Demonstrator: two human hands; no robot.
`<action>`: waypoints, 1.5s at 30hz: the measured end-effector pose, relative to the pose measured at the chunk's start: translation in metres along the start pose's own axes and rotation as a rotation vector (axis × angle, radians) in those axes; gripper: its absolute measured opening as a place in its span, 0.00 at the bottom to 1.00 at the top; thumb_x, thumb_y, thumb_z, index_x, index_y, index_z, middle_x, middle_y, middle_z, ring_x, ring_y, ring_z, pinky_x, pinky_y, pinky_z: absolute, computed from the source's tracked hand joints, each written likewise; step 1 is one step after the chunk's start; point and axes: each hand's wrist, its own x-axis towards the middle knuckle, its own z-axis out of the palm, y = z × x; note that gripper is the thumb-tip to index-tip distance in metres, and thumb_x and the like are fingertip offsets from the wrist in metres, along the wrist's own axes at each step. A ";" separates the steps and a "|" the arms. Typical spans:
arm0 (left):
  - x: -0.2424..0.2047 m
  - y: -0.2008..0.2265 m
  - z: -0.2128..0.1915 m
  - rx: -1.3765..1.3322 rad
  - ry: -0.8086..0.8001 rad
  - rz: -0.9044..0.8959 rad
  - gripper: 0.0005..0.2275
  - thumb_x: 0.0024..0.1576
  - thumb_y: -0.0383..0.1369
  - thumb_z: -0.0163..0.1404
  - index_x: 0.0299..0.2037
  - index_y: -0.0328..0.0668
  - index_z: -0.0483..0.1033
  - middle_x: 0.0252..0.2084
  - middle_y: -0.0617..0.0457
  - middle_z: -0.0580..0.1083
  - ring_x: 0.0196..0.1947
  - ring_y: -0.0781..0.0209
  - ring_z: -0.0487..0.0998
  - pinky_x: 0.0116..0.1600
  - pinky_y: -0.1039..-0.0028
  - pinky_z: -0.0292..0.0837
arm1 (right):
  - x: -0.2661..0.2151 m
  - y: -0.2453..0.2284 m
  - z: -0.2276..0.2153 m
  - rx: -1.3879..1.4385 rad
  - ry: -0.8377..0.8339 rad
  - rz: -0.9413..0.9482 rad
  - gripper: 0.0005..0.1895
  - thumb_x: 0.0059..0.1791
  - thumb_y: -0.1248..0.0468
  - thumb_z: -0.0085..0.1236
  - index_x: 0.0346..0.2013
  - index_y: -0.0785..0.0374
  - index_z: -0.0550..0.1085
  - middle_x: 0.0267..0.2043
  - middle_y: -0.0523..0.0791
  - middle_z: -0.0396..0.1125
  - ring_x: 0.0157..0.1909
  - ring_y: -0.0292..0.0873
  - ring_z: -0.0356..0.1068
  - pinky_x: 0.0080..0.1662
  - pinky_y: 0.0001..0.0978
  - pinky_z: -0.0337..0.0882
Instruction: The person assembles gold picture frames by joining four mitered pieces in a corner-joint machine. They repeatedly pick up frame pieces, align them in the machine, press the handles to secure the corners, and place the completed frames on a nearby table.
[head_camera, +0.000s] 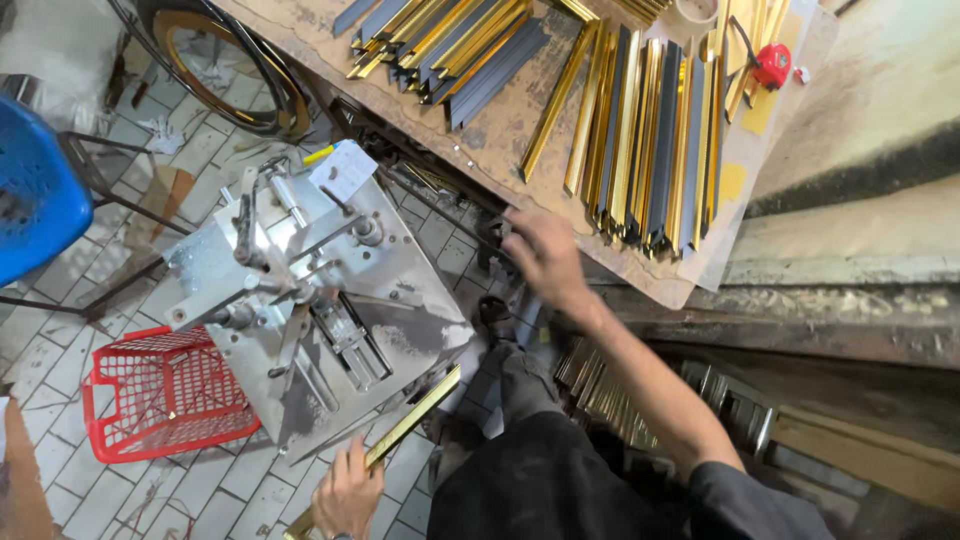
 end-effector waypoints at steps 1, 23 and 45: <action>0.005 0.001 0.012 -0.033 0.012 -0.049 0.18 0.48 0.42 0.58 0.49 0.51 0.80 0.27 0.53 0.73 0.24 0.56 0.78 0.31 0.66 0.76 | 0.032 0.045 -0.004 -0.014 0.045 0.101 0.16 0.59 0.56 0.48 0.55 0.63 0.75 0.54 0.50 0.72 0.57 0.49 0.70 0.60 0.46 0.68; -0.028 0.000 -0.069 -0.053 0.213 -0.597 0.23 0.56 0.41 0.56 0.62 0.45 0.73 0.41 0.44 0.78 0.34 0.46 0.80 0.38 0.61 0.76 | 0.208 0.261 0.029 -0.455 -0.071 0.089 0.16 0.55 0.68 0.53 0.58 0.63 0.70 0.51 0.57 0.69 0.53 0.59 0.69 0.54 0.52 0.68; 0.097 -0.053 -0.029 -0.258 0.144 -0.241 0.19 0.66 0.38 0.54 0.67 0.73 0.72 0.59 0.45 0.61 0.55 0.43 0.60 0.59 0.54 0.62 | -0.062 -0.108 0.142 -0.352 -0.337 -0.171 0.18 0.55 0.52 0.64 0.60 0.38 0.75 0.56 0.47 0.60 0.57 0.50 0.55 0.55 0.45 0.55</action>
